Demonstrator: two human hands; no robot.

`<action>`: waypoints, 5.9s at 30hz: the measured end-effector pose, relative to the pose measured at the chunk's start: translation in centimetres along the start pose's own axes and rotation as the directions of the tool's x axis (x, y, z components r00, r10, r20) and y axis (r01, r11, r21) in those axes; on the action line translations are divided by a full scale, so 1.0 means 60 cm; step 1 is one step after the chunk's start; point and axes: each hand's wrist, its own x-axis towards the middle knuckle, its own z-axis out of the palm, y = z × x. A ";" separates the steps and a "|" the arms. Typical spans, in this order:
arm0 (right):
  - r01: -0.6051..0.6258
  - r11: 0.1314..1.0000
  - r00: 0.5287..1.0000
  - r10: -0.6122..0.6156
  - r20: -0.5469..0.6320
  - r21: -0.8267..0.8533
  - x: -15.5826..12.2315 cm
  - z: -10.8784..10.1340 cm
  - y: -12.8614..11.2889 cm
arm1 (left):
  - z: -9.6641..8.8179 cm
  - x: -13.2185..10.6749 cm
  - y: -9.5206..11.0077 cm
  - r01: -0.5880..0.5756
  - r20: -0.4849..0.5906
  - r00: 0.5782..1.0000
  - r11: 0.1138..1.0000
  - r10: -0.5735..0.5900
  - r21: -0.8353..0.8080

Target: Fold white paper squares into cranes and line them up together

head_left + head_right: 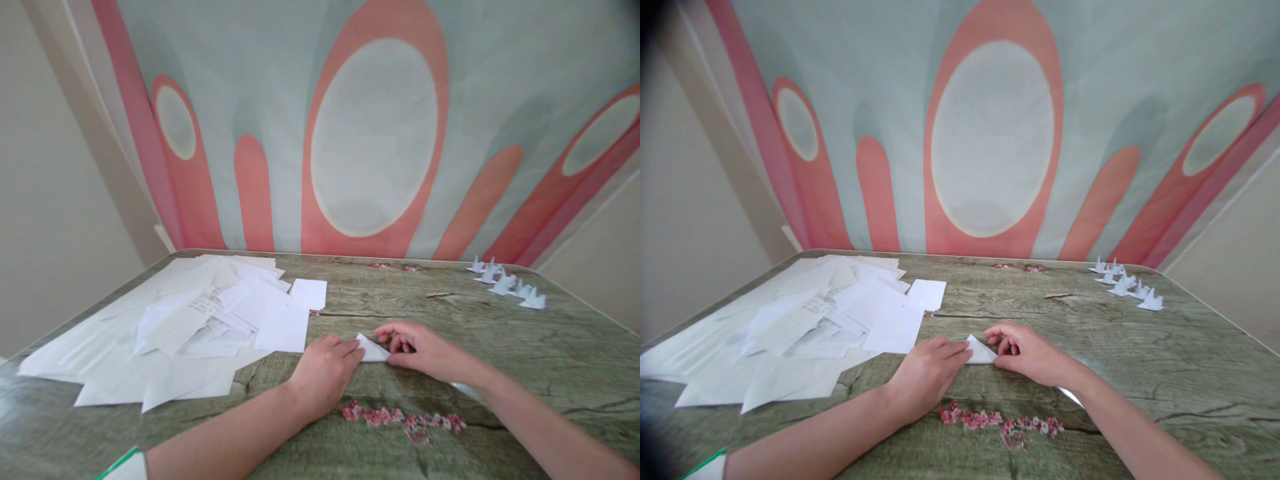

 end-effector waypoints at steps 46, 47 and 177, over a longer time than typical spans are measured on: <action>0.233 0.803 0.952 -0.305 -0.041 -0.549 -0.006 0.041 -0.013 | 0.007 0.006 -0.010 0.037 -0.065 0.997 0.995 -0.044 -0.098; 0.233 0.803 0.952 -0.304 -0.041 -0.549 -0.006 0.041 -0.013 | 0.007 0.006 -0.010 0.035 -0.065 0.997 0.995 -0.041 -0.097; 0.057 0.254 0.918 -0.393 -0.049 -0.965 -0.041 0.107 -0.026 | -0.017 -0.004 0.036 -0.053 0.101 0.994 0.987 0.038 0.154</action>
